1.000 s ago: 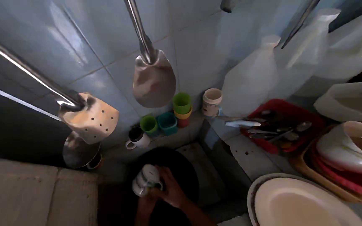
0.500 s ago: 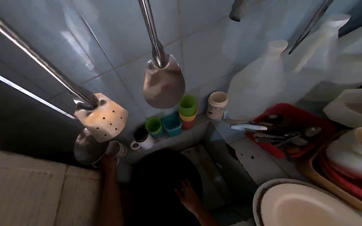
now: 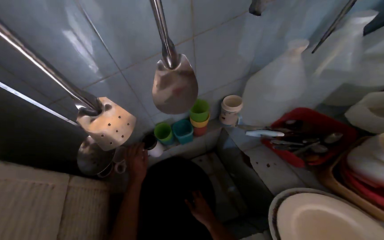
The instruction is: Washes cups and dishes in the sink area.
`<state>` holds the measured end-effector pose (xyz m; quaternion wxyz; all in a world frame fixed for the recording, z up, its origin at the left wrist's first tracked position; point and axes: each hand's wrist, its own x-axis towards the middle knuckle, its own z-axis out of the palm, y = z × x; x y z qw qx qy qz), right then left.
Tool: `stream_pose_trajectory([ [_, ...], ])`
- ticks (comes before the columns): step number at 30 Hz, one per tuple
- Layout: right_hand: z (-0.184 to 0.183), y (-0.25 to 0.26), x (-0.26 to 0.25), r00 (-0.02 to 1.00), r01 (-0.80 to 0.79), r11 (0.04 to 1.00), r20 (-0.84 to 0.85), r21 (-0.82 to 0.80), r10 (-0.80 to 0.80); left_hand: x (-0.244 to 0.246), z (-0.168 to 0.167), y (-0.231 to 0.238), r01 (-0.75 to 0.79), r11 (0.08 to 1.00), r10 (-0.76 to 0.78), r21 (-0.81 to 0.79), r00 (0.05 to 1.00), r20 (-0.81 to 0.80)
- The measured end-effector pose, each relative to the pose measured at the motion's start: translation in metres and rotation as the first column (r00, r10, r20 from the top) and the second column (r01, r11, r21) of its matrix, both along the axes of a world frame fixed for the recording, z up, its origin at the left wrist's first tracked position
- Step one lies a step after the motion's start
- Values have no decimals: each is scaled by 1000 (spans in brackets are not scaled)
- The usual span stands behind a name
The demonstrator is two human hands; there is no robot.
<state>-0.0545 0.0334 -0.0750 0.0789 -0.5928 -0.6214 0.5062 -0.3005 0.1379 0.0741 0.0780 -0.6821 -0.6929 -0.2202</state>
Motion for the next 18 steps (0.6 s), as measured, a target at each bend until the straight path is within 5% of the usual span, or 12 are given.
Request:
stream_pose_trajectory([
  [5, 1, 3, 4, 1000, 25, 1000, 6, -12, -25, 14, 7, 19, 3, 990, -9, -138, 999, -36],
  [12, -2, 2, 0, 998, 38, 999, -50, 27, -36, -3, 14, -6, -41, 941, 19, 337, 997, 68],
  [18, -6, 3, -3, 999, 43, 998, -33, 51, -41, 19, 31, -62, -79, 926, 9, 370, 982, 187],
])
